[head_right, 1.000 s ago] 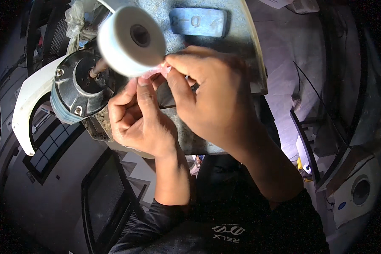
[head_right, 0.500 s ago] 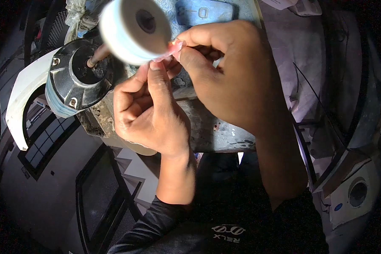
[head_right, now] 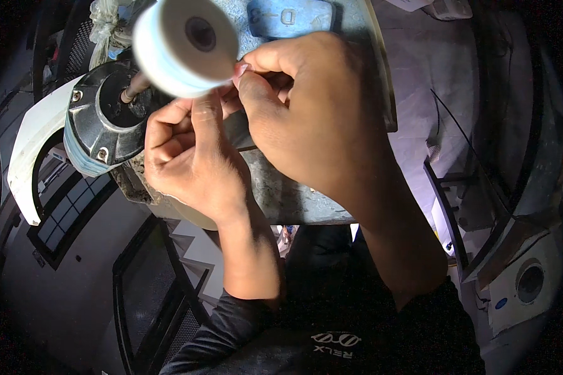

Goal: The person attaches the protective hood over the polishing lathe, applies a block of polishing compound to the rotating wheel, and polishes a dental prosthesis against the wheel by hand.

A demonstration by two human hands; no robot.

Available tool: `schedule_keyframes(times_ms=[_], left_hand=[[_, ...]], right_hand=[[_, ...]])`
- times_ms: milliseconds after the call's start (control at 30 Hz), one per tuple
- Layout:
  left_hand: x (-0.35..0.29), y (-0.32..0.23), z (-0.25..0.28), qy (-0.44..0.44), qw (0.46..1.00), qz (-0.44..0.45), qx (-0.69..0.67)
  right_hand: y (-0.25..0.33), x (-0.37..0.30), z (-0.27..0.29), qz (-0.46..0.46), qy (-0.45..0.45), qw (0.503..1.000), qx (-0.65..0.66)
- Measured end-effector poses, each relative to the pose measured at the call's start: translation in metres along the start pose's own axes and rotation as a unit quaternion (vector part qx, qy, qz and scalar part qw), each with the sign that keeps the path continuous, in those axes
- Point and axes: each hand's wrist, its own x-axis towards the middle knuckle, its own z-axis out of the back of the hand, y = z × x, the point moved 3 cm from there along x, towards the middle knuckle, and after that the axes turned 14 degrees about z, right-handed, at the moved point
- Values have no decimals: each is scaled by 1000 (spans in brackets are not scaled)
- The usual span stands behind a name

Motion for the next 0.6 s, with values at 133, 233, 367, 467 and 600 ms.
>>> schedule_keyframes(times_ms=[133, 233, 367, 467, 600], left_hand=[[4, 4, -2, 4, 1000, -2, 7], [0, -1, -1, -6, 1000, 5, 24], [-11, 10, -1, 5, 999, -31, -25], [-17, 13, 3, 11, 996, -89, -17], [-19, 12, -1, 8, 992, -115, -46]], right_hand=[[0, 3, 3, -27, 14, 999, -15], [-1, 2, 2, -27, -5, 1000, 2], [-3, -4, 6, 50, 4, 998, -30], [-2, -10, 4, 111, -23, 992, -50], [2, -11, 4, 148, -65, 985, -60]])
